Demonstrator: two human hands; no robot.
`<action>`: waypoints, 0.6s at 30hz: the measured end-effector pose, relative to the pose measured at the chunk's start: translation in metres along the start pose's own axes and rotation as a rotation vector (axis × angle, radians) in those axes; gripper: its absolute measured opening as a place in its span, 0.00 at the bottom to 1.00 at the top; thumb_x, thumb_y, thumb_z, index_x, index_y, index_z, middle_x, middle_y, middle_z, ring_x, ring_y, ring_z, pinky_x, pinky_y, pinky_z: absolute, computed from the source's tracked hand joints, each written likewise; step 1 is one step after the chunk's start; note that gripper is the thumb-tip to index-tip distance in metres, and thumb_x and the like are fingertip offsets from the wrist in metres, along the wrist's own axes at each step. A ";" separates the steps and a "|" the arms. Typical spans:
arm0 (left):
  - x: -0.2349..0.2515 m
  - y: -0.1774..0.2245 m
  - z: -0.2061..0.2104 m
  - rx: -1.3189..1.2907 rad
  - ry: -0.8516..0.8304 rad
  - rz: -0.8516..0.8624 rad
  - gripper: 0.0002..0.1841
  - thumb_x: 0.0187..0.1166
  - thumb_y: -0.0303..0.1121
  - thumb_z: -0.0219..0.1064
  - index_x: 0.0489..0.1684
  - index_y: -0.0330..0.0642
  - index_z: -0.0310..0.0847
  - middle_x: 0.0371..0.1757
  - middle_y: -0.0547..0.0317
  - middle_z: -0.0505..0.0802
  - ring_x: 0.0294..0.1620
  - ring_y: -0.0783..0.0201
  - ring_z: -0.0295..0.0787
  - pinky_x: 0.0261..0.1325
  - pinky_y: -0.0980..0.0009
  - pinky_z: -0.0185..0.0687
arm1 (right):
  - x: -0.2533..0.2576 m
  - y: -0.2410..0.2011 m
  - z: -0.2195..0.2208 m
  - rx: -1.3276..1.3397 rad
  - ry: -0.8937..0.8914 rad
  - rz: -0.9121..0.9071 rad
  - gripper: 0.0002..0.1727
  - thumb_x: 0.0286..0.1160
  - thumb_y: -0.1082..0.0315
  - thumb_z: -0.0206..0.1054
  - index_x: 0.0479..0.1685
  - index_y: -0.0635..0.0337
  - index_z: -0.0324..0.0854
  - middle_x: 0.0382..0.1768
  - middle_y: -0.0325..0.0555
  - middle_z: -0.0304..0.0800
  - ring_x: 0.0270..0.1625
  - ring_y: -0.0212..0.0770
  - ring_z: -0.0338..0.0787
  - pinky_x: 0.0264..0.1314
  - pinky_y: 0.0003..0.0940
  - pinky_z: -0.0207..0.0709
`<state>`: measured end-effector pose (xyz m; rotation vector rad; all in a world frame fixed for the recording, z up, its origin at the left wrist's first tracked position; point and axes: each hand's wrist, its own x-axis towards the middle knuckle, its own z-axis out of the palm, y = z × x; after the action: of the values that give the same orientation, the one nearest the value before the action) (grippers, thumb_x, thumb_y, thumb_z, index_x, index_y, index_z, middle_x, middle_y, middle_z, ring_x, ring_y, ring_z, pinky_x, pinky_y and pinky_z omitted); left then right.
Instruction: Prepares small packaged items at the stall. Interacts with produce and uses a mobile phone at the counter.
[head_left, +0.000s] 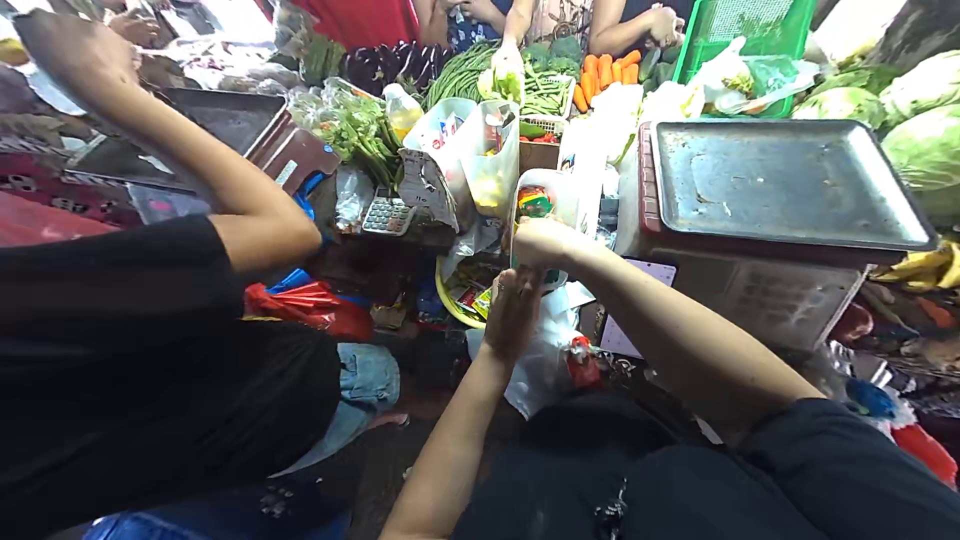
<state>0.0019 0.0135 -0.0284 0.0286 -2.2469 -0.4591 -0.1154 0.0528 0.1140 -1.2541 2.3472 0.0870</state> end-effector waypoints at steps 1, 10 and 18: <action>0.001 0.004 -0.002 0.025 -0.028 -0.043 0.17 0.71 0.25 0.74 0.59 0.37 0.88 0.58 0.34 0.87 0.55 0.42 0.90 0.58 0.53 0.88 | -0.005 0.000 -0.008 0.040 -0.037 -0.025 0.14 0.85 0.68 0.59 0.52 0.68 0.86 0.59 0.65 0.87 0.66 0.66 0.85 0.64 0.70 0.73; 0.028 0.038 -0.007 0.340 -0.199 -0.177 0.37 0.55 0.30 0.84 0.74 0.45 0.83 0.83 0.41 0.76 0.62 0.45 0.90 0.49 0.53 0.86 | -0.006 0.028 -0.027 0.229 -0.104 -0.064 0.28 0.96 0.62 0.39 0.55 0.76 0.83 0.56 0.72 0.85 0.62 0.65 0.84 0.63 0.67 0.69; 0.047 0.055 -0.008 0.505 -0.449 -0.180 0.17 0.75 0.23 0.67 0.61 0.42 0.89 0.62 0.50 0.92 0.57 0.47 0.89 0.39 0.56 0.83 | 0.029 0.009 -0.018 -0.034 0.187 0.251 0.16 0.81 0.70 0.63 0.59 0.72 0.83 0.65 0.69 0.84 0.73 0.69 0.81 0.67 0.68 0.76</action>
<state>-0.0162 0.0540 0.0294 0.4292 -2.7643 0.0305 -0.1431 0.0314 0.1163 -1.0148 2.6673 0.0952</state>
